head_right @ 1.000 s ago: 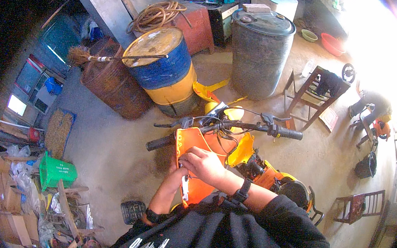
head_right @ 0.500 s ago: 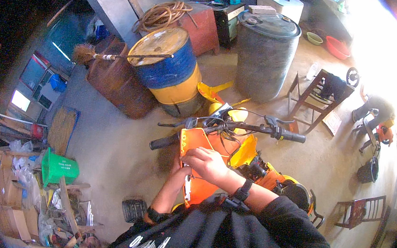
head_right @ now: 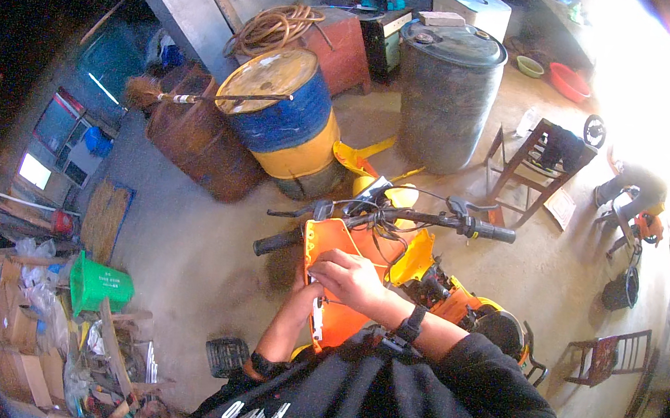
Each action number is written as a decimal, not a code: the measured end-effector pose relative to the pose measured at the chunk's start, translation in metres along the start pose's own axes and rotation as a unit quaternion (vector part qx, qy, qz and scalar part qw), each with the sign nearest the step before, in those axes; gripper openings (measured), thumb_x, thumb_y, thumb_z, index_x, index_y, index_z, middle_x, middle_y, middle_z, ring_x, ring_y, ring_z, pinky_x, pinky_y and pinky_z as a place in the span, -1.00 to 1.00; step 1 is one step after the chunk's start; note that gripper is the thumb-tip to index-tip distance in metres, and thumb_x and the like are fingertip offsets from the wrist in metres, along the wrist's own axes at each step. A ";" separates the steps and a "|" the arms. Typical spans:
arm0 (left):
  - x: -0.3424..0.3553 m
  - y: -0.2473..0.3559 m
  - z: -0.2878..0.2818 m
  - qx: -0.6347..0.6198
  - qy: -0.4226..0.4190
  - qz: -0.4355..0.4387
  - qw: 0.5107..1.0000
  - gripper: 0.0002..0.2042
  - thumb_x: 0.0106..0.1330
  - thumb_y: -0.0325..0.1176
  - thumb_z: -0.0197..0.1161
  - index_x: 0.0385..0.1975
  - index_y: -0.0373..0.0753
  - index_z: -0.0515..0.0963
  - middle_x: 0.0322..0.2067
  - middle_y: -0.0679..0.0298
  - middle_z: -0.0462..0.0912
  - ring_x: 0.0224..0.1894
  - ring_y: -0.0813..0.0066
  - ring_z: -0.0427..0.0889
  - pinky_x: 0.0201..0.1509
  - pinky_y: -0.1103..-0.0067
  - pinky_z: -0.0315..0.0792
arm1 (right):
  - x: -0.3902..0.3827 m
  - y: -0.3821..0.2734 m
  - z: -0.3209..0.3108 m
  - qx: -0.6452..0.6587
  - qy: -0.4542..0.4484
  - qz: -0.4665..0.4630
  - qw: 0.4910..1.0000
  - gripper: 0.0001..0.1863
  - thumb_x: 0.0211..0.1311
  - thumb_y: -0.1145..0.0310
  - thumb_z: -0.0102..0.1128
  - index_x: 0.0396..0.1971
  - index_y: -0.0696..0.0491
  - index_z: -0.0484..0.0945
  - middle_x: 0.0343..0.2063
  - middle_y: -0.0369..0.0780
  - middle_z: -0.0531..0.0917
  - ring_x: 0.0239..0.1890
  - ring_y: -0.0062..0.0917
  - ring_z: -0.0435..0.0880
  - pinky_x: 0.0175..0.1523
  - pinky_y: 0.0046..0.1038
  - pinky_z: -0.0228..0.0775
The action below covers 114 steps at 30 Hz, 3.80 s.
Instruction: Disassembling and inspecting the plastic fairing and panels of an orange motorcycle using an electric drill.
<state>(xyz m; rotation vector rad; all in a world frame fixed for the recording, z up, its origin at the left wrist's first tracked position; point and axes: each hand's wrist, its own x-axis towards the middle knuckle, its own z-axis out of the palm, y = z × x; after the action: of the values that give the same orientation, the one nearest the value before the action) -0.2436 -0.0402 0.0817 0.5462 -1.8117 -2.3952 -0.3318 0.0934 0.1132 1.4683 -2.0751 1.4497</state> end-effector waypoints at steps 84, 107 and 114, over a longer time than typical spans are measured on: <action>0.049 -0.045 0.003 0.053 0.006 -0.038 0.998 -0.26 0.04 -0.60 0.06 0.35 -0.18 0.11 0.01 0.19 0.40 -0.10 0.41 0.49 -0.12 0.52 0.43 | -0.019 -0.005 -0.003 -0.011 0.057 -0.037 0.998 -0.81 0.23 0.35 0.16 -0.25 0.11 0.42 -0.25 -0.17 0.48 -0.31 -0.24 0.59 -0.36 -0.31 0.49; 0.054 -0.045 0.009 0.060 -0.004 -0.047 0.997 -0.28 0.05 -0.60 0.07 0.33 -0.18 0.13 -0.01 0.20 0.40 -0.12 0.42 0.49 -0.14 0.52 0.43 | -0.027 0.019 0.016 -0.044 0.007 0.050 0.998 -0.81 0.27 0.33 0.14 -0.21 0.08 0.41 -0.26 -0.17 0.48 -0.32 -0.26 0.60 -0.36 -0.31 0.51; 0.050 -0.046 0.000 0.054 0.003 -0.048 0.997 -0.28 0.05 -0.60 0.07 0.33 -0.18 0.13 -0.01 0.20 0.40 -0.13 0.43 0.49 -0.14 0.53 0.43 | -0.026 0.009 0.004 0.003 0.026 0.028 0.999 -0.81 0.31 0.30 0.14 -0.22 0.09 0.43 -0.24 -0.16 0.48 -0.29 -0.25 0.61 -0.33 -0.30 0.52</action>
<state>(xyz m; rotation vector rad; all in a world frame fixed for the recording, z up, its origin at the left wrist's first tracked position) -0.2831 -0.0410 0.0264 0.6655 -1.9645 -2.3616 -0.3258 0.1058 0.0892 1.3697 -2.0996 1.4994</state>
